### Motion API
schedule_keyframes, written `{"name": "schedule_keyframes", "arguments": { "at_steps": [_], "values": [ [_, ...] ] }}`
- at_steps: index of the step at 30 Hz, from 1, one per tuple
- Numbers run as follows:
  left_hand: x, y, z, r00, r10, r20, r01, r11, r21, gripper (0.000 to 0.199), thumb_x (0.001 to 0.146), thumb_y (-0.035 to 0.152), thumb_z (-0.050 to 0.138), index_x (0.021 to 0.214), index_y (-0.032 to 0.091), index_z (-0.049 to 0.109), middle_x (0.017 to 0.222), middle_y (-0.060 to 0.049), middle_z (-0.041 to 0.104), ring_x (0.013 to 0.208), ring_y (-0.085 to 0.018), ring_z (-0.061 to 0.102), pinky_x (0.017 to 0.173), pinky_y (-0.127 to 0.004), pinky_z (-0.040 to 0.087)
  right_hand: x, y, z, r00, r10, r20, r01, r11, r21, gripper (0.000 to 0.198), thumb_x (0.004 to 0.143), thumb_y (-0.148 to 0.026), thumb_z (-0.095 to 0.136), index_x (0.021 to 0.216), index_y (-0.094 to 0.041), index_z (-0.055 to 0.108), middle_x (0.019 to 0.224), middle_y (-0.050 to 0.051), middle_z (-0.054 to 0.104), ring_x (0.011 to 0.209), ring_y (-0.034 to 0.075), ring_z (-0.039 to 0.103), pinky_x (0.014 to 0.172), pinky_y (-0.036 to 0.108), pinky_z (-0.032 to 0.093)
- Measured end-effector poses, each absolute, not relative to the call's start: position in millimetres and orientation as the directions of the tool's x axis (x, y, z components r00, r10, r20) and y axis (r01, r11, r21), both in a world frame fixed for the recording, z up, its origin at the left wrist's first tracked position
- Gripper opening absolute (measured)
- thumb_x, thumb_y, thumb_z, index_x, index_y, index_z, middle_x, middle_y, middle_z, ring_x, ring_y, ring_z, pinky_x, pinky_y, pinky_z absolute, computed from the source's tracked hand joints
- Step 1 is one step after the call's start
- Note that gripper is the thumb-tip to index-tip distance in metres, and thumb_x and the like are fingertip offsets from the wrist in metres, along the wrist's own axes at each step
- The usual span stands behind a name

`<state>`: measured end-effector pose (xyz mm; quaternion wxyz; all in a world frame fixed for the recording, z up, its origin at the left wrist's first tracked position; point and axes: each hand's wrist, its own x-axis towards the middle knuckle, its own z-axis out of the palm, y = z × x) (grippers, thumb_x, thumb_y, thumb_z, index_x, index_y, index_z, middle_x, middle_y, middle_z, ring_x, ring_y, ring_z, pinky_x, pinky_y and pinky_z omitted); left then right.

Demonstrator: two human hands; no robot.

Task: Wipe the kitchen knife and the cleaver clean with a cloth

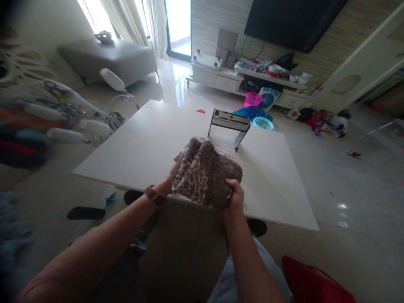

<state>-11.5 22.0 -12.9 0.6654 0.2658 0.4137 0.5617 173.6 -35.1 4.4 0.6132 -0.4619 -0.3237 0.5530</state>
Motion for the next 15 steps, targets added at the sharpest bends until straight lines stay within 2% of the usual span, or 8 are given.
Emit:
{"name": "schedule_keyframes", "arguments": {
  "at_steps": [3,5,8,11,15],
  "values": [
    [-24.6,32.4,-19.7,-0.065,0.924,-0.376,-0.347,0.332,0.877,0.029,0.073,0.042,0.079,0.064,0.02,0.061,0.058,0.0,0.06,0.053,-0.012,0.053,0.049,-0.025,0.041,191.8,-29.8,9.4,0.267,0.946,-0.186,-0.441,-0.052,-0.896,0.029,0.072,-0.037,0.068,0.095,-0.02,0.074,0.08,0.005,0.077,0.082,0.028,0.076,0.076,0.047,0.065],
    [-33.3,38.8,-21.7,-0.159,0.895,-0.416,-0.301,0.358,0.884,0.03,0.074,0.032,0.075,0.059,0.02,0.052,0.054,0.002,0.052,0.046,-0.008,0.044,0.044,-0.023,0.033,201.0,-25.2,11.3,0.364,0.903,-0.228,-0.475,-0.031,-0.879,0.033,0.068,-0.033,0.072,0.098,-0.02,0.073,0.085,0.004,0.078,0.082,0.026,0.075,0.075,0.044,0.065],
    [-41.5,42.6,-19.9,-0.238,0.911,-0.337,-0.244,0.28,0.929,0.027,0.073,0.027,0.074,0.063,0.022,0.049,0.053,0.006,0.046,0.044,-0.007,0.042,0.043,-0.021,0.032,207.0,-18.6,12.2,0.499,0.831,-0.247,-0.481,0.028,-0.876,0.041,0.06,-0.025,0.079,0.1,-0.019,0.073,0.093,0.002,0.078,0.086,0.023,0.074,0.074,0.037,0.064],
    [-38.5,37.3,-14.5,-0.165,0.962,-0.217,-0.18,0.187,0.966,0.038,0.073,0.034,0.078,0.063,0.024,0.042,0.051,0.008,0.042,0.042,-0.007,0.041,0.042,-0.021,0.033,203.6,-14.8,12.5,0.554,0.798,-0.236,-0.446,0.046,-0.894,0.044,0.052,-0.022,0.084,0.095,-0.018,0.073,0.093,0.001,0.077,0.085,0.02,0.072,0.071,0.032,0.063],
    [-19.3,21.3,-9.5,0.119,0.987,-0.112,-0.123,0.127,0.984,0.055,0.072,0.046,0.083,0.062,0.025,0.033,0.049,0.009,0.037,0.04,-0.006,0.038,0.041,-0.021,0.028,190.7,-13.7,13.5,0.562,0.793,-0.236,-0.448,0.051,-0.893,0.047,0.05,-0.022,0.087,0.094,-0.017,0.074,0.091,0.001,0.077,0.082,0.02,0.072,0.069,0.032,0.062]
  ]
}}
